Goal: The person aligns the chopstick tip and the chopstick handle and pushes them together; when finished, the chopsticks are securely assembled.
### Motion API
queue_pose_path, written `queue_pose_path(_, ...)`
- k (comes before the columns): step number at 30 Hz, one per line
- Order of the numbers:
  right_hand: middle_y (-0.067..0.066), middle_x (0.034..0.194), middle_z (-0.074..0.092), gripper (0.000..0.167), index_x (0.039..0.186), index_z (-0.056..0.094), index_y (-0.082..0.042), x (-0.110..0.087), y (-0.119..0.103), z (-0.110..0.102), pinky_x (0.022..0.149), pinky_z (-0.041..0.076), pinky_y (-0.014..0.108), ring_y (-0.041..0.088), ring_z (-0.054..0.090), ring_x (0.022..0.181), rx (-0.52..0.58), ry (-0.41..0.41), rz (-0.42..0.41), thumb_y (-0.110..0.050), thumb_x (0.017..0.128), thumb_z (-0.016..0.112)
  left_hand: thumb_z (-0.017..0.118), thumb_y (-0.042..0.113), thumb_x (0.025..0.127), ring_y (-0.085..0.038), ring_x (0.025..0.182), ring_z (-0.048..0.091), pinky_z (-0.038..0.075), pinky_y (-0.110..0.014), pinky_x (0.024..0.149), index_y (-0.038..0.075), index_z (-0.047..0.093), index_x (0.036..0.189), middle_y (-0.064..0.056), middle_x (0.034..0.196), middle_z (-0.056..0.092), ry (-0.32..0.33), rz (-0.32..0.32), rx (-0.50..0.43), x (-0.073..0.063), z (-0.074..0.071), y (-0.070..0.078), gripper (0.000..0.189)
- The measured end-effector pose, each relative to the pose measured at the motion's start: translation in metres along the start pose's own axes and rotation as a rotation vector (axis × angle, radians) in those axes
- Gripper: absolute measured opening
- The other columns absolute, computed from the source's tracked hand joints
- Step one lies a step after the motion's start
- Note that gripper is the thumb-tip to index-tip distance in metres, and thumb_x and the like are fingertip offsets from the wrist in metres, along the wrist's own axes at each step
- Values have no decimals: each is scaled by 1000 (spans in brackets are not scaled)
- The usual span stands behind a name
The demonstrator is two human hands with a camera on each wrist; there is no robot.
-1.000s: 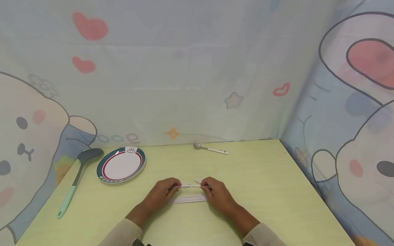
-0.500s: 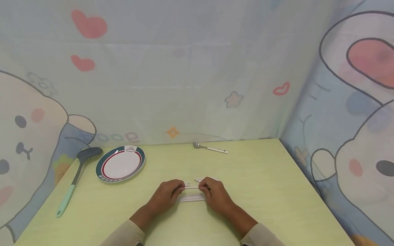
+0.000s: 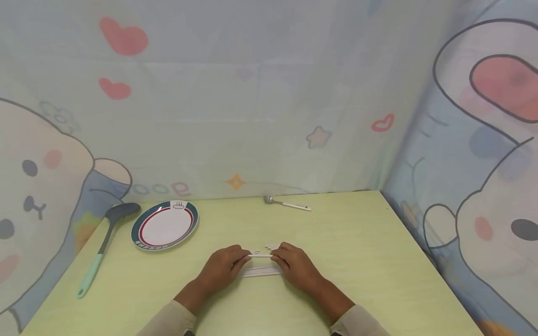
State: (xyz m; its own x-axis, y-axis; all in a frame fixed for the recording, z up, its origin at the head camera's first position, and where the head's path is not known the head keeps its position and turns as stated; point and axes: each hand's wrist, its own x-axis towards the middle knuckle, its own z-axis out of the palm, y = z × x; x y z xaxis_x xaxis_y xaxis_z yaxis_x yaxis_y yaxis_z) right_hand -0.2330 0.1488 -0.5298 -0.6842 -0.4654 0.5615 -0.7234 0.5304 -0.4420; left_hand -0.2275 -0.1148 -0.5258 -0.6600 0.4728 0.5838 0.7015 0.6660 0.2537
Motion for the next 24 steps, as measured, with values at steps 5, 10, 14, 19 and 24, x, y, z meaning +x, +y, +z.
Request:
queue_pose_path(5, 0, 88, 72, 8, 103, 81, -1, 0, -1, 3, 65, 52, 19, -2, 51, 75, 41, 70, -42, 1, 98, 76, 76, 5, 99, 0, 68, 46, 48, -18, 63, 1, 82, 102, -2, 75, 65, 47, 51, -163, 4, 0, 1, 8)
queue_pose_path(10, 3, 87, 75, 8, 98, 81, 0, 2, -7, 4, 67, 57, 21, 1, 60, 74, 48, 116, -64, 6, 94, 78, 77, 1, 97, 3, 68, 41, 45, -15, 62, -2, 83, 102, -3, 72, 63, 76, 73, -218, 7, 0, 6, 9)
queue_pose_path(14, 4, 89, 75, 8, 99, 81, 0, 4, -11, 3, 68, 57, 21, 2, 61, 75, 58, 98, -60, 5, 95, 77, 78, 0, 95, 4, 67, 40, 44, -15, 61, -3, 84, 103, -3, 72, 66, 89, 54, -214, 6, 2, 7, 10)
queue_pose_path(19, 3, 94, 73, 12, 109, 81, 0, 6, -3, -3, 69, 56, 22, 1, 59, 78, 73, 65, 13, -1, 98, 77, 77, 7, 100, 2, 68, 44, 44, -17, 63, 4, 84, 104, 1, 77, 67, 65, -7, -176, 6, 2, 6, 9)
queue_pose_path(24, 3, 104, 73, 14, 111, 80, -3, 1, 15, -8, 77, 59, 24, 11, 68, 88, 35, 42, 100, 0, 97, 78, 75, 12, 103, 2, 71, 48, 47, -22, 67, 10, 84, 111, 3, 82, 68, -24, -115, -168, -2, 4, -9, 12)
